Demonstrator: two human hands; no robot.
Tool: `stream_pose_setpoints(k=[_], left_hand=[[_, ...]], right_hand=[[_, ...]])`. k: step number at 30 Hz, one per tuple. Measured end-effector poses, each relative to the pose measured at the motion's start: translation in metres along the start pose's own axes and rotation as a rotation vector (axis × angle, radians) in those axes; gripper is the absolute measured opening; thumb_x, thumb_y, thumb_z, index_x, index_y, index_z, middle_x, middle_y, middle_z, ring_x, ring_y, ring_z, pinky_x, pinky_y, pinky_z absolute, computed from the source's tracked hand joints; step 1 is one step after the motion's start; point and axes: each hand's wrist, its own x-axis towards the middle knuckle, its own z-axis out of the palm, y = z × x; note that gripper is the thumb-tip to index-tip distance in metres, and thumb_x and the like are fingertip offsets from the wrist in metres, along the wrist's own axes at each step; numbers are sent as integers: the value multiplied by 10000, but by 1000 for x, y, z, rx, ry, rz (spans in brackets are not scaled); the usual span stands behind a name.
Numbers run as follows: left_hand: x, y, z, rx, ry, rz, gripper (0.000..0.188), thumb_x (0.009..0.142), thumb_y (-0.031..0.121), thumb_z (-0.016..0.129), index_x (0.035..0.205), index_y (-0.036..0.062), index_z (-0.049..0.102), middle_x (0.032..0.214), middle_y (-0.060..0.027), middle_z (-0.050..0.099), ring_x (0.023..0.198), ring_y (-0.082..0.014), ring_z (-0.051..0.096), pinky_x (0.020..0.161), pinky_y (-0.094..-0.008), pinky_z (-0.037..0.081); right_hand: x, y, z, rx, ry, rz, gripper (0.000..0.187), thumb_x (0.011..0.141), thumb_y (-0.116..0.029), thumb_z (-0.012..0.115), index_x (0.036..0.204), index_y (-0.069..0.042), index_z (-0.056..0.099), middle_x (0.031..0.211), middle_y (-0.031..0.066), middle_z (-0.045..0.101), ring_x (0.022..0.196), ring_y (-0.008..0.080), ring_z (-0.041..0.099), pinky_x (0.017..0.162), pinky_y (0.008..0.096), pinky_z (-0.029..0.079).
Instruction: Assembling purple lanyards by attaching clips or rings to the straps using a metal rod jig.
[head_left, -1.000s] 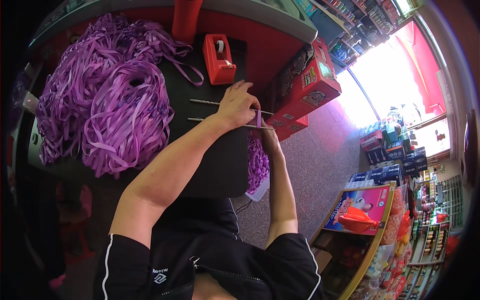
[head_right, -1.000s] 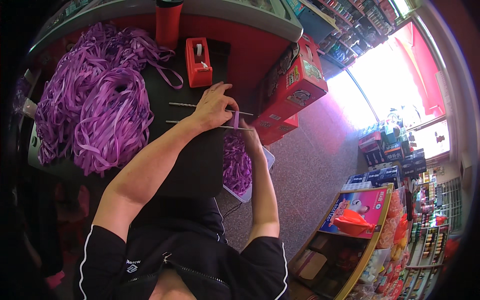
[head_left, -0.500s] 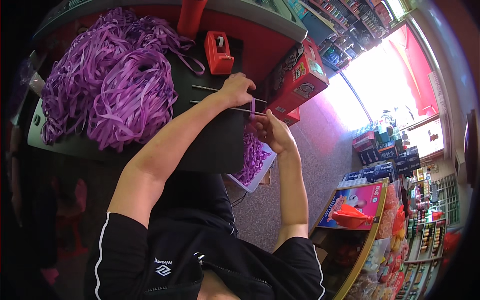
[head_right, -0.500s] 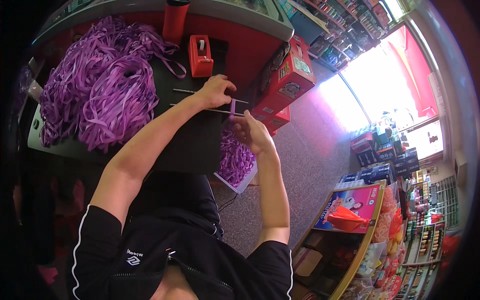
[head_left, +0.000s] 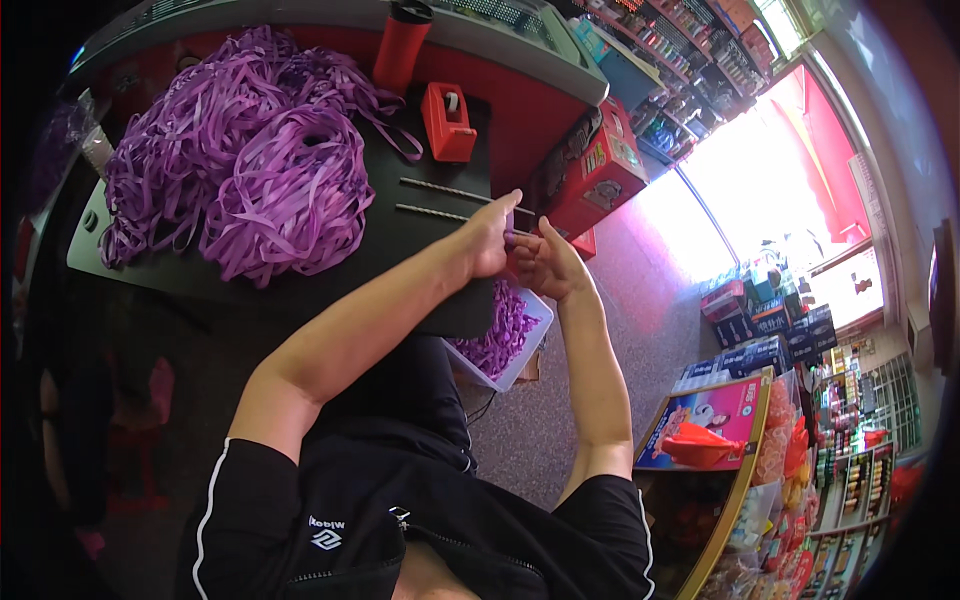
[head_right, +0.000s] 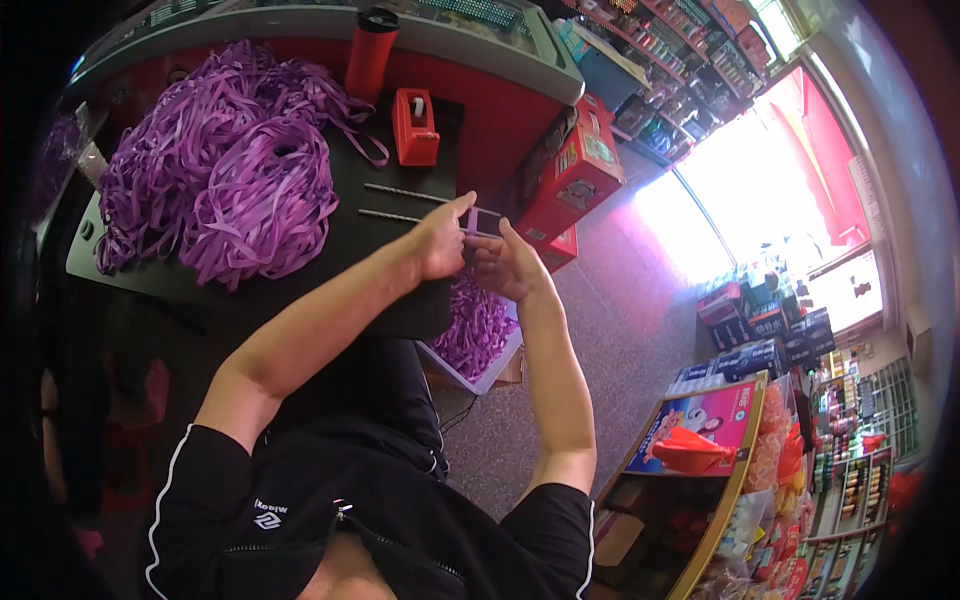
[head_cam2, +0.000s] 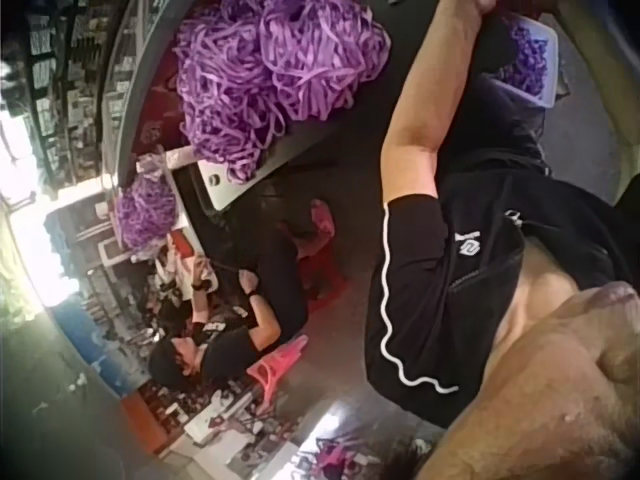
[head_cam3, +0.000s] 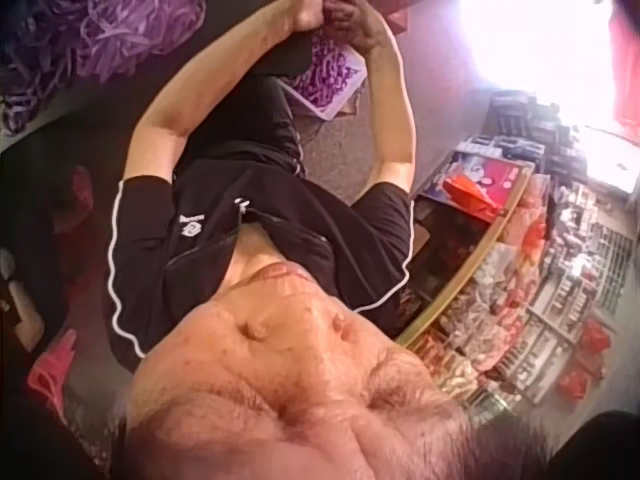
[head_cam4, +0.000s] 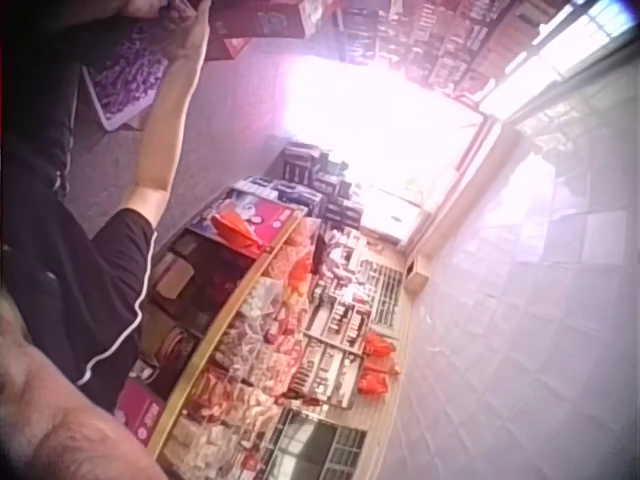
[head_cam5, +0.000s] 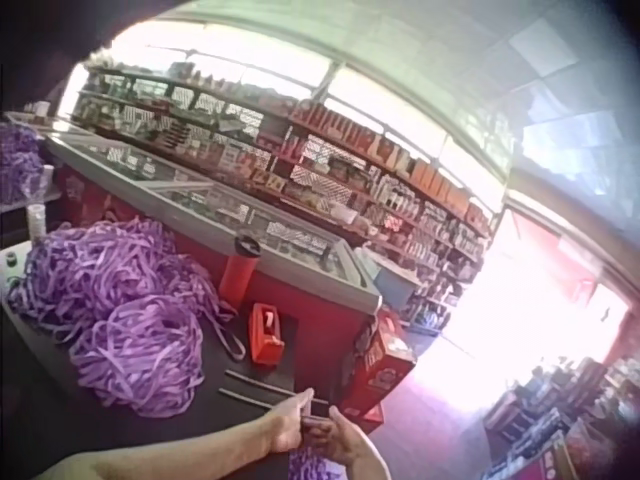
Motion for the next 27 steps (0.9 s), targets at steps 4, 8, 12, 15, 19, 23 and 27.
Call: stream_pose_setpoints(k=[4, 8, 12, 15, 19, 23, 27], left_hand=[[-19, -13, 31, -182, 80, 18, 605, 905, 566, 455, 1276, 92, 391, 1170, -178, 563, 1043, -307, 551, 905, -460, 429], [-27, -14, 28, -172, 69, 171, 814, 890, 612, 444, 1500, 224, 69, 1522, -141, 142, 1321, -277, 284, 1082, -445, 236], [-20, -24, 30, -50, -2, 247, 959, 841, 705, 428, 1498, 235, -89, 1557, -89, -154, 1426, -254, -67, 1120, -467, -102], [-25, -16, 25, -71, -19, 246, 987, 821, 737, 412, 1489, 241, -120, 1527, -88, -272, 1402, -257, -251, 1061, -485, -221], [-23, -19, 23, -72, -10, 189, 971, 827, 735, 401, 1491, 247, -113, 1530, -122, -250, 1401, -269, -257, 1050, -492, -232], [-19, -25, 21, -103, -68, 208, 933, 843, 726, 373, 1498, 246, -86, 1546, -157, -175, 1417, -273, -204, 1087, -487, -157], [-7, -23, 3, -113, -154, 247, 904, 872, 683, 381, 1506, 213, -60, 1552, -143, -145, 1432, -267, -92, 1117, -501, -44]], right_hand=[[-15, 5, 3, -97, 116, -50, 645, 915, -615, 409, 1119, -41, 618, 758, -26, 569, 635, 108, 472, 589, 263, 397], [-29, 4, 25, -102, 221, -133, 561, 957, -526, 410, 1131, -37, 622, 790, -9, 589, 691, 113, 511, 609, 282, 414], [-30, -34, 25, -531, 448, -699, 334, 950, -308, 540, 1114, -42, 658, 799, 14, 620, 711, 78, 545, 639, 237, 429], [17, -67, 72, -826, 489, -835, 277, 935, -238, 535, 1046, -43, 698, 813, 25, 628, 707, 98, 561, 660, 240, 428], [106, -102, 88, -1008, 494, -761, 285, 890, -301, 584, 926, -60, 732, 765, -1, 604, 688, 68, 494, 633, 232, 367], [154, -121, 85, -937, 452, -428, 298, 819, -369, 660, 808, -79, 728, 714, -29, 588, 603, 54, 459, 559, 236, 328], [157, -124, 114, -918, 418, -364, 257, 783, -351, 692, 766, -95, 701, 657, -31, 563, 549, 79, 447, 527, 257, 313]])
